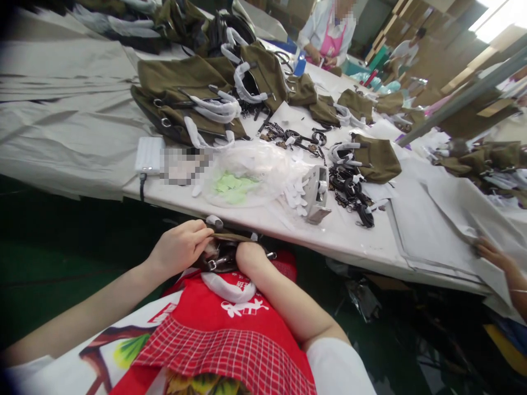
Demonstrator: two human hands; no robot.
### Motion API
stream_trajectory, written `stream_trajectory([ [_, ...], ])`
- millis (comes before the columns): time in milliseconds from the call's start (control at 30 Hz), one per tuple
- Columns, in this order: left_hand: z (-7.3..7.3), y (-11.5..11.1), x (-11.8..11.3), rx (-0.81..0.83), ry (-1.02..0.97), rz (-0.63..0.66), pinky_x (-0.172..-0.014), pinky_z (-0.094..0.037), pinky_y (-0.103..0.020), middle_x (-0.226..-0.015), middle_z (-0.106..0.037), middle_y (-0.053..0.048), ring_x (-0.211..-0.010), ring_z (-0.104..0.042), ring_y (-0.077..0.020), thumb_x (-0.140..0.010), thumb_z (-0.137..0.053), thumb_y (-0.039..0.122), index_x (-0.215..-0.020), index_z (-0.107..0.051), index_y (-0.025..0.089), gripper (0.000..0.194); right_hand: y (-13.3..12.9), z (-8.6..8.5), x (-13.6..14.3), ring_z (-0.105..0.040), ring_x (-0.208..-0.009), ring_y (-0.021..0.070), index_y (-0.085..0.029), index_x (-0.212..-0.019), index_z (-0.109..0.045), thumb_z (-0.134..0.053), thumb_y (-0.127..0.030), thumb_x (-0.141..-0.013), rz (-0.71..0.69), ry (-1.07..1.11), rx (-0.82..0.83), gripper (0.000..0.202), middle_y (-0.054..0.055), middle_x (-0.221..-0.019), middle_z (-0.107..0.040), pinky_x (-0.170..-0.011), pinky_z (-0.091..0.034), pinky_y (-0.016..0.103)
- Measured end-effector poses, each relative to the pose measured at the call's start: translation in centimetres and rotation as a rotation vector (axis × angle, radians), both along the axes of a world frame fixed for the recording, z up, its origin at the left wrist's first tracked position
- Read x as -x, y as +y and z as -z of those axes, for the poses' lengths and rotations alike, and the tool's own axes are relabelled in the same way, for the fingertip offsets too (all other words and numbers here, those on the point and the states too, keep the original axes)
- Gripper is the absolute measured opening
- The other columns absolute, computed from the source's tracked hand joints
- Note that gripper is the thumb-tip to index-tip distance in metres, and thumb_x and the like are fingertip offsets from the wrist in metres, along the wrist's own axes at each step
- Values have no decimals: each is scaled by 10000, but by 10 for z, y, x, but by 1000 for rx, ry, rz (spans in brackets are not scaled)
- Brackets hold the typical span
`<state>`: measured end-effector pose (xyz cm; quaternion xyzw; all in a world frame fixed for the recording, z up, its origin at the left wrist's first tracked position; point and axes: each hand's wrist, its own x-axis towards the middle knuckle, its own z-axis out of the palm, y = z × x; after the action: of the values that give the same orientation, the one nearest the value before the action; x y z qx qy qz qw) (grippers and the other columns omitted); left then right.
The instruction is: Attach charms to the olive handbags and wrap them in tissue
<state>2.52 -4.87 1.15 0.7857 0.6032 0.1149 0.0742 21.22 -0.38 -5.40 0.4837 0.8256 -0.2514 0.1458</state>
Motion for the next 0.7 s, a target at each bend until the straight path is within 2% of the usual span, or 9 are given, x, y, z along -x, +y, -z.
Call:
stream_trajectory([
  [100, 8, 5, 17, 0, -69, -31, -775, -481, -338, -875, -647, -80, -875, -601, -234, -933, -432, 303, -901, -702, 196, 292, 11, -1, 0, -710, -849, 296, -94, -931, -740, -562, -137, -850, 27, -12, 20, 200, 209, -939, -737, -735, -529, 344],
  [200, 15, 11, 37, 35, -129, -45, -806, -489, -336, -881, -654, -76, -872, -614, -226, -930, -421, 332, -929, -715, 200, 322, 15, -9, -12, -704, -846, 261, -187, -980, -747, -624, -351, -860, 11, 81, 93, 237, 124, -948, -749, -711, -524, 309],
  [267, 18, 13, 45, 69, -147, -43, -807, -491, -332, -905, -666, -75, -872, -625, -223, -928, -416, 344, -945, -717, 198, 335, 14, -16, -24, -688, -889, 234, -270, -1066, -732, -700, -485, -787, -46, 233, 195, 354, 62, -991, -741, -751, -515, 288],
  [367, 17, 13, 49, 98, -141, -39, -797, -490, -325, -933, -679, -76, -867, -635, -220, -930, -408, 350, -951, -715, 194, 345, 9, -22, -36, -648, -1004, 224, -308, -1206, -675, -778, -517, -690, -112, 429, 272, 566, 51, -1130, -691, -859, -486, 290],
  [433, 16, 13, 49, 104, -144, -25, -808, -488, -323, -932, -682, -74, -877, -635, -219, -929, -408, 344, -948, -714, 195, 340, 7, -20, -37, -638, -1023, 222, -281, -1173, -695, -746, -523, -729, -122, 467, 284, 509, 63, -1159, -675, -879, -475, 291],
  [500, 15, 11, 47, 108, -161, 2, -818, -488, -326, -921, -683, -73, -888, -635, -221, -923, -414, 332, -944, -716, 192, 333, 6, -15, -32, -661, -942, 214, -246, -1068, -734, -629, -554, -831, -94, 426, 290, 402, 69, -1085, -704, -820, -489, 287],
  [567, 15, 9, 45, 115, -168, 38, -818, -491, -326, -910, -682, -75, -900, -634, -224, -920, -418, 324, -936, -720, 190, 331, 3, -9, -24, -680, -826, 209, -213, -966, -747, -483, -576, -918, -46, 312, 253, 452, 81, -964, -735, -736, -495, 284],
  [633, 16, 7, 42, 111, -153, 61, -817, -493, -325, -913, -682, -78, -912, -632, -227, -923, -418, 325, -922, -721, 194, 330, 0, -6, -14, -689, -774, 220, -183, -911, -746, -423, -576, -944, -41, 186, 177, 509, 106, -898, -746, -694, -492, 287],
  [700, 17, 6, 39, 93, -131, 56, -821, -493, -328, -919, -681, -80, -919, -629, -231, -929, -417, 330, -917, -718, 197, 329, -6, -7, -4, -699, -788, 249, -151, -881, -744, -434, -558, -946, -97, 101, 112, 515, 147, -894, -748, -704, -494, 303],
])
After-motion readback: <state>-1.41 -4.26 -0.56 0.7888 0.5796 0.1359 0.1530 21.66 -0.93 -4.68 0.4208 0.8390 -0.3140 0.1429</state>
